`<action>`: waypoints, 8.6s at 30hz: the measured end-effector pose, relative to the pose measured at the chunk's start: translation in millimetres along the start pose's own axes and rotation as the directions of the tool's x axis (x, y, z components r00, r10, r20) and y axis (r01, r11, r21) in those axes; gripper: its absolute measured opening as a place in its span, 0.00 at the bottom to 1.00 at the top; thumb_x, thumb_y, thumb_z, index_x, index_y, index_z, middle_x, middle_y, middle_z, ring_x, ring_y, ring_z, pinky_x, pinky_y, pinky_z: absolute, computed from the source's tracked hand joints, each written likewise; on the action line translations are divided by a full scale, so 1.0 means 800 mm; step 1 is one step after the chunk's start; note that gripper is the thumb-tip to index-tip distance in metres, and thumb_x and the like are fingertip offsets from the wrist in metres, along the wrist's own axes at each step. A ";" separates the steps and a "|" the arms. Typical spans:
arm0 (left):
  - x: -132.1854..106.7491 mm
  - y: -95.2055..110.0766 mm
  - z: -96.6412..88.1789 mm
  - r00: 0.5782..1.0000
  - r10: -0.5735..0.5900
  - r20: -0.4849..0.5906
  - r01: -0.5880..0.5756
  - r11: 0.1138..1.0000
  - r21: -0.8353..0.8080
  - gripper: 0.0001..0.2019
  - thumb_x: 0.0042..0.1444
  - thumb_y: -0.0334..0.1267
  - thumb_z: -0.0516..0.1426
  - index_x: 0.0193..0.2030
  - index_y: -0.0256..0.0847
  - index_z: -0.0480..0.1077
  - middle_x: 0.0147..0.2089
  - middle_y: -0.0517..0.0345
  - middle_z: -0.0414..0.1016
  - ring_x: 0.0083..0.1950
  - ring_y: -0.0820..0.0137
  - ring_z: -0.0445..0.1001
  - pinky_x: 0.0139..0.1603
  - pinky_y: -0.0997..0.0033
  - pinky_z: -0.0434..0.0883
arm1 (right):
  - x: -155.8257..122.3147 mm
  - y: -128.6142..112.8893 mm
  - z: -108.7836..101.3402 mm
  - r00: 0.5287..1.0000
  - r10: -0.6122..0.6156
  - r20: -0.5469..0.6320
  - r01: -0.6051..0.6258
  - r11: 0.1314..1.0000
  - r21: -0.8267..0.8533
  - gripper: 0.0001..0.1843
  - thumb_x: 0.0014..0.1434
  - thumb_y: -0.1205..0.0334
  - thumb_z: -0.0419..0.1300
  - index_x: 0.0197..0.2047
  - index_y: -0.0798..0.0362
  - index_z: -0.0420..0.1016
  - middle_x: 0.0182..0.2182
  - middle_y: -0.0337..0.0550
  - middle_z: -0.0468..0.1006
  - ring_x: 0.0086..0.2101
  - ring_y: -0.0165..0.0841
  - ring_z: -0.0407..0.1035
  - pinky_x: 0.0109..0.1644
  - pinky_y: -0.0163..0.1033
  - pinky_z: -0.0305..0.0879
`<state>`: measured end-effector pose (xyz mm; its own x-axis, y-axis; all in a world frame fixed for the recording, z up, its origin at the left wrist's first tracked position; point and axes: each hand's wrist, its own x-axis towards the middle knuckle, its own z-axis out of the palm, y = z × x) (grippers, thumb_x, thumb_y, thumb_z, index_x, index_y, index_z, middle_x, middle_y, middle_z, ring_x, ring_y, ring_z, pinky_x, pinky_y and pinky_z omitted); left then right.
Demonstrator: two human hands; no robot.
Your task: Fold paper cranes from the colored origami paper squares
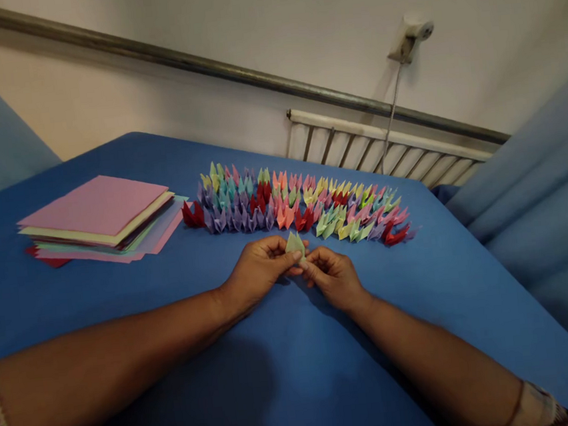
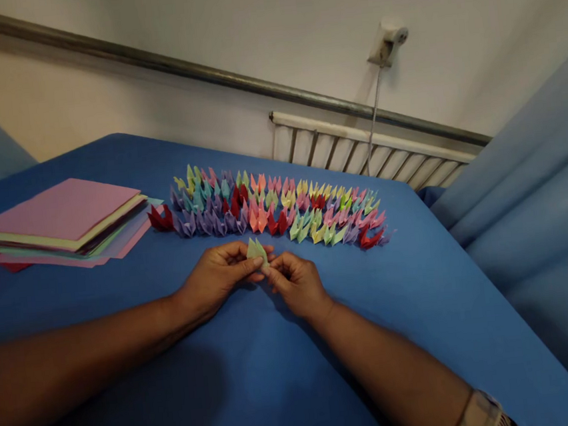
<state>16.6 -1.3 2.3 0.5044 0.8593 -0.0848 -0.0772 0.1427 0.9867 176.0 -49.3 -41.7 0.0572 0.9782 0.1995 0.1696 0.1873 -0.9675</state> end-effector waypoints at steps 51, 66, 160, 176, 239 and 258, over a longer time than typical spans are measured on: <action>0.007 -0.016 -0.013 0.970 0.169 0.178 -0.232 0.865 0.446 0.07 0.55 0.40 0.59 0.37 0.40 0.75 0.32 0.61 0.75 0.34 0.71 0.72 0.37 0.73 0.70 | -0.006 -0.021 -0.008 0.938 -0.328 -0.115 0.288 0.919 -0.269 0.02 0.60 0.63 0.59 0.35 0.50 0.73 0.29 0.37 0.72 0.28 0.29 0.66 0.33 0.35 0.63; 0.009 -0.009 -0.005 0.987 -0.112 0.114 0.107 0.993 0.051 0.11 0.47 0.39 0.66 0.34 0.37 0.72 0.30 0.59 0.78 0.32 0.73 0.76 0.33 0.75 0.72 | 0.000 -0.021 -0.002 0.977 -0.049 -0.210 0.070 0.993 0.095 0.10 0.56 0.55 0.62 0.31 0.51 0.69 0.24 0.34 0.70 0.24 0.26 0.64 0.30 0.34 0.62; 0.008 -0.005 -0.019 0.946 0.221 0.238 -0.325 0.671 0.667 0.06 0.57 0.36 0.56 0.38 0.41 0.74 0.33 0.61 0.78 0.35 0.69 0.75 0.36 0.73 0.68 | -0.003 -0.024 -0.026 0.941 -0.323 0.101 0.338 0.894 -0.295 0.10 0.62 0.64 0.59 0.46 0.48 0.78 0.34 0.40 0.79 0.33 0.31 0.72 0.39 0.37 0.68; 0.002 -0.006 -0.011 0.947 0.138 0.290 -0.305 0.670 0.676 0.07 0.58 0.40 0.56 0.35 0.41 0.74 0.29 0.62 0.75 0.31 0.71 0.71 0.33 0.74 0.63 | 0.000 -0.033 -0.028 0.892 -0.448 0.062 0.425 0.783 -0.454 0.03 0.61 0.64 0.60 0.36 0.49 0.75 0.43 0.46 0.71 0.45 0.36 0.69 0.50 0.45 0.66; -0.003 -0.017 0.001 0.933 -0.077 0.352 -0.035 0.953 0.302 0.06 0.51 0.34 0.58 0.37 0.38 0.71 0.28 0.62 0.76 0.30 0.72 0.74 0.33 0.73 0.70 | 0.001 -0.032 -0.024 0.959 -0.245 0.141 0.268 0.948 -0.175 0.04 0.54 0.62 0.66 0.28 0.50 0.76 0.41 0.44 0.77 0.42 0.35 0.73 0.50 0.45 0.68; -0.003 -0.017 0.004 0.945 -0.125 0.303 0.033 0.956 0.291 0.07 0.49 0.37 0.62 0.34 0.38 0.71 0.27 0.61 0.76 0.29 0.72 0.75 0.31 0.73 0.70 | -0.004 -0.033 -0.003 0.996 0.058 -0.071 -0.050 0.993 0.112 0.10 0.48 0.56 0.69 0.23 0.51 0.75 0.36 0.43 0.77 0.34 0.33 0.71 0.40 0.41 0.69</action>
<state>19.1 -6.4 -10.4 0.7465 0.6455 -0.1618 0.1934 0.0221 0.9809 173.9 -57.5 -16.1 0.1364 0.9787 0.1533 0.0558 0.1469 -0.9876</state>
